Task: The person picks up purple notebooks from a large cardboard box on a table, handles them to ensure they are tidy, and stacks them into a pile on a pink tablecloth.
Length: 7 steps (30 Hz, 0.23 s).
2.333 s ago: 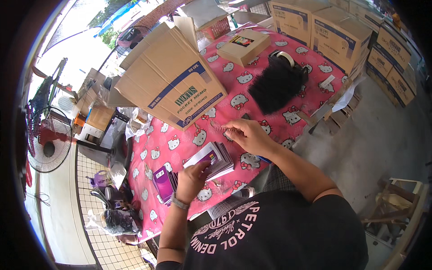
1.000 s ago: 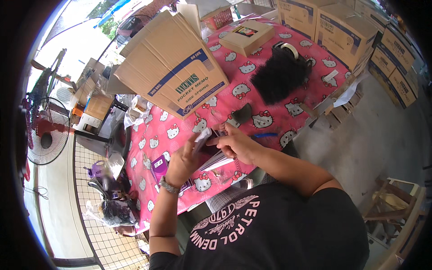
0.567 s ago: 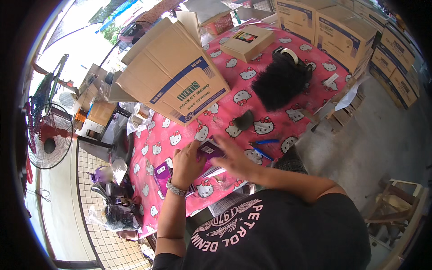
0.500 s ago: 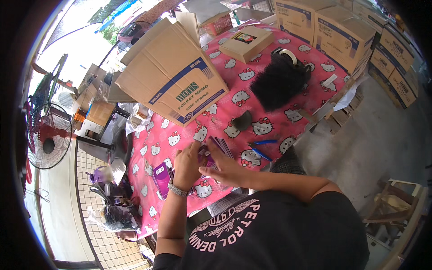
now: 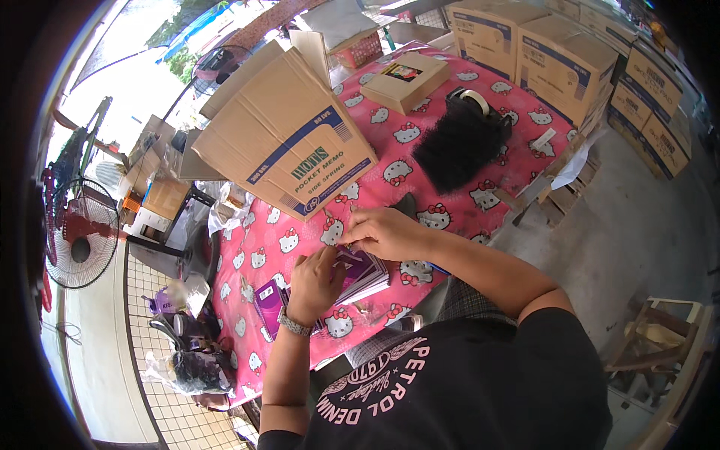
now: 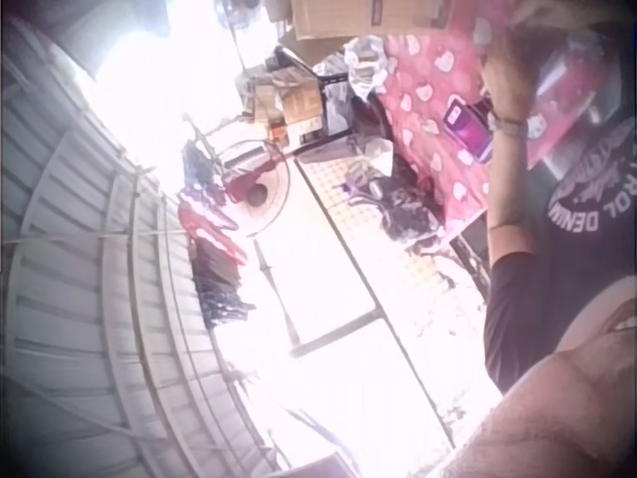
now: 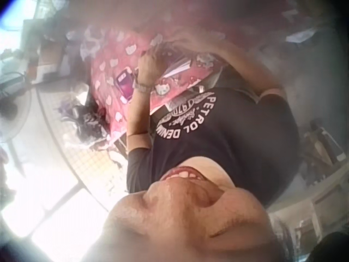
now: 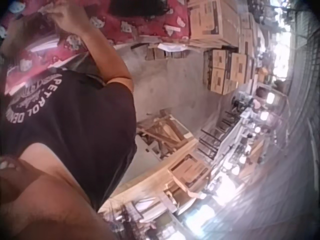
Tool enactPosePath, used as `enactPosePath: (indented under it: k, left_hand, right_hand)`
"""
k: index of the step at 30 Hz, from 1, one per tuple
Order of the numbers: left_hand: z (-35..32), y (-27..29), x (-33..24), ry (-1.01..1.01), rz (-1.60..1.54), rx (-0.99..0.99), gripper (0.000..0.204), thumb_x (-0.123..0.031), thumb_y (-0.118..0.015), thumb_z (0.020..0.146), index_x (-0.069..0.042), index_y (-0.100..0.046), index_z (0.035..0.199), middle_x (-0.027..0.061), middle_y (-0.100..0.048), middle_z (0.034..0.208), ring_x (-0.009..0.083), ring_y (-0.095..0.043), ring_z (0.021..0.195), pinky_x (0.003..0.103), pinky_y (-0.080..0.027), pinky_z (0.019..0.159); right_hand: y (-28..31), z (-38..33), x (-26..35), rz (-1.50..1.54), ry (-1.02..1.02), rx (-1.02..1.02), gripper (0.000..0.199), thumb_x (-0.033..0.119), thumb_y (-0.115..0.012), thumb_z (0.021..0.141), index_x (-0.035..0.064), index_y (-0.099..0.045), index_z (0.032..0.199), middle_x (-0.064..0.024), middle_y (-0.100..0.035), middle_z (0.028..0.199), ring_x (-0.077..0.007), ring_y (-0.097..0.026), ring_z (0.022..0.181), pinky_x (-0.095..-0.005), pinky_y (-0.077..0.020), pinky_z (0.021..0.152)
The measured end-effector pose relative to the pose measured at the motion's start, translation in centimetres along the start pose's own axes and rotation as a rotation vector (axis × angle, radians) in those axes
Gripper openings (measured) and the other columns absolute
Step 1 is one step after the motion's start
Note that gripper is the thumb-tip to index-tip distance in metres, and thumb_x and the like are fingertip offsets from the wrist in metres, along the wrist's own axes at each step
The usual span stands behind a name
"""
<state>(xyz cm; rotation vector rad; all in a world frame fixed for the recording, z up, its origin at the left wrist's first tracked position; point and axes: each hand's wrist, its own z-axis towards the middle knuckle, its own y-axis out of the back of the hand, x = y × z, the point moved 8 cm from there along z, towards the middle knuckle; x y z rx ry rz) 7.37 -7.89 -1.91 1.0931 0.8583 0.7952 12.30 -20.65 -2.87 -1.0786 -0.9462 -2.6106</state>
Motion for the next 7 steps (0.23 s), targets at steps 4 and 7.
enactPosePath:
  k: [4,7]
  left_hand:
    - [0.2,0.1,0.1,-0.004,-0.023,-0.040,0.014,-0.018,-0.063,0.088,-0.007,-0.057,0.093,0.0105,-0.063,0.076,0.0324,-0.063,0.071,0.044,-0.044,0.068]
    - [0.4,-0.9,1.1,-0.023,-0.004,-0.061,0.019,-0.026,-0.065,0.089,-0.009,-0.059,0.097,0.0095,-0.065,0.076,0.0296,-0.066,0.071,0.043,-0.045,0.071]
  right_hand:
    - [0.7,0.3,0.4,-0.009,0.019,-0.082,0.025,0.000,-0.071,0.080,0.0056,-0.074,0.105,-0.0089,-0.065,0.095,-0.0256,-0.066,0.086,-0.0359,-0.0529,0.079]
    - [2.3,0.8,-0.1,-0.068,0.019,-0.177,0.024,0.001,-0.072,0.081,0.0065,-0.075,0.104,-0.0082,-0.066,0.096,-0.0243,-0.066,0.086,-0.0348,-0.0532,0.079]
